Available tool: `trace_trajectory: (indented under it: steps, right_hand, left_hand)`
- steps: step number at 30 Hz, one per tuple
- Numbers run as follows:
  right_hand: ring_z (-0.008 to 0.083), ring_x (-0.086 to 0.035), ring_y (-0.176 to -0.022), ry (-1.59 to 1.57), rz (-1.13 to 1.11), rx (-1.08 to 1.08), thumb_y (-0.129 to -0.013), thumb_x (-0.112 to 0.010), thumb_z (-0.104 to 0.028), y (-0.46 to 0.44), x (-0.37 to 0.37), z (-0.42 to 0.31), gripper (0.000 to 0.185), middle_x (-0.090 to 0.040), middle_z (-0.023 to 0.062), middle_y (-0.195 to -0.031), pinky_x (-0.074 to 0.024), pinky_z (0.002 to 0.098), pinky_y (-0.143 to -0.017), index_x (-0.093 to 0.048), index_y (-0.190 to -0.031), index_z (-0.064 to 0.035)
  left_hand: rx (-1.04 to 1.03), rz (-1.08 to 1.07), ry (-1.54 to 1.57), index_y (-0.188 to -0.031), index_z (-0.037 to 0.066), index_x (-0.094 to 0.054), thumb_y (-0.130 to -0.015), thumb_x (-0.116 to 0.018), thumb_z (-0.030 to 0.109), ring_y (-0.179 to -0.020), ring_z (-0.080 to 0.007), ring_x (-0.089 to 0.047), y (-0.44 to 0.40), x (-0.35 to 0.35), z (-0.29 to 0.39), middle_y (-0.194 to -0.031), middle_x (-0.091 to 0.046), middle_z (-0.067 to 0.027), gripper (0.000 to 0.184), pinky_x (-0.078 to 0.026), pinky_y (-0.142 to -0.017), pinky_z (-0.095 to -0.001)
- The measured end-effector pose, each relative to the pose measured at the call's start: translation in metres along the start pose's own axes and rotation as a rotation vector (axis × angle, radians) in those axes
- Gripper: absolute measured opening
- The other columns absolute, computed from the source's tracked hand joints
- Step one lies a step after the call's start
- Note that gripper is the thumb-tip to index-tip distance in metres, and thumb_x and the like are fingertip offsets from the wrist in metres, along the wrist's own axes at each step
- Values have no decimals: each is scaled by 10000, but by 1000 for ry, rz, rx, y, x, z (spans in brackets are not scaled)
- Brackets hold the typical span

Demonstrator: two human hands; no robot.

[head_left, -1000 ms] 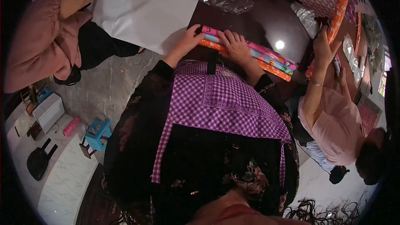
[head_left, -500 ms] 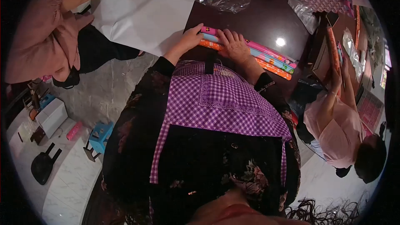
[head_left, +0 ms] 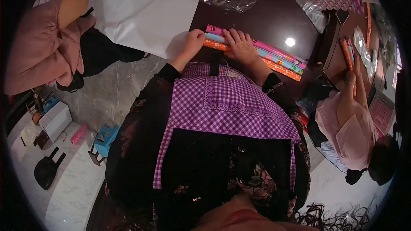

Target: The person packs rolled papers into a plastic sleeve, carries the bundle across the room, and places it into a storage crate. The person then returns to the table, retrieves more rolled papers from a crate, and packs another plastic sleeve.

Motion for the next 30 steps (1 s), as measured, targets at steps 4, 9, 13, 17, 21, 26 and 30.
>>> trace_trajectory:
  steps: [4,9,13,17,21,26,30]
  right_hand:
    - [314,-443,-1218,10,6,-3,-673,-776,-435,1,1,-2,986,-423,127,-1366,-372,442,-991,-289,-1464,-108]
    - [311,-448,-1212,-7,25,-7,-663,-783,-427,4,2,-3,989,-424,119,-1363,-379,443,-985,-289,-1463,-119]
    - [301,-471,-1181,-30,55,-14,-654,-785,-384,4,3,-3,966,-440,115,-1335,-400,441,-957,-307,-1453,-122]
    - [298,-485,-1159,-43,112,-5,-653,-775,-356,5,5,-1,932,-455,112,-1315,-410,438,-938,-332,-1438,-118]
    - [296,-490,-1119,59,178,44,-714,-754,-442,6,1,-2,930,-466,125,-1291,-422,426,-887,-304,-1460,-117]
    - [299,-510,-1090,64,205,54,-711,-759,-429,7,3,-5,920,-484,141,-1284,-424,426,-880,-323,-1449,-96]
    - [308,-510,-1114,39,209,52,-710,-757,-441,4,2,-3,944,-485,160,-1305,-417,432,-911,-313,-1441,-40]
  left_hand:
    - [99,-39,-72,-985,-24,-626,-924,-595,197,-674,-117,-568,2,2,4,-775,-611,-67,231,-464,-597,-281]
    - [146,-58,-80,-1009,-25,-627,-917,-608,208,-675,-120,-561,0,-2,-5,-804,-623,-77,252,-473,-621,-289]
    - [-33,-76,-205,-1137,1,-584,-901,-632,235,-842,-215,-597,-1,-4,10,-982,-625,-133,336,-492,-738,-336]
    - [-522,142,-549,-1370,85,-417,-841,-678,316,-1213,-378,-434,17,0,78,-1370,-428,-168,633,-390,-986,-459]
    - [-780,-58,-756,-1428,102,-361,-774,-707,417,-1329,-355,-337,23,-30,86,-1452,-366,-133,805,-300,-1077,-511]
    - [-836,-176,-813,-1393,54,-398,-793,-674,458,-1306,-320,-362,26,-38,70,-1382,-423,-121,774,-320,-1085,-458]
    - [-865,-187,-823,-1376,37,-413,-802,-663,458,-1289,-312,-375,25,-40,73,-1364,-434,-124,754,-320,-1087,-438]
Point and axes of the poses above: each hand's wrist, its own y-axis away from the middle knuckle, its own x-axis out of the back of the hand, z = x × y, the point moved 8 cm from there along -y, towards the middle knuckle
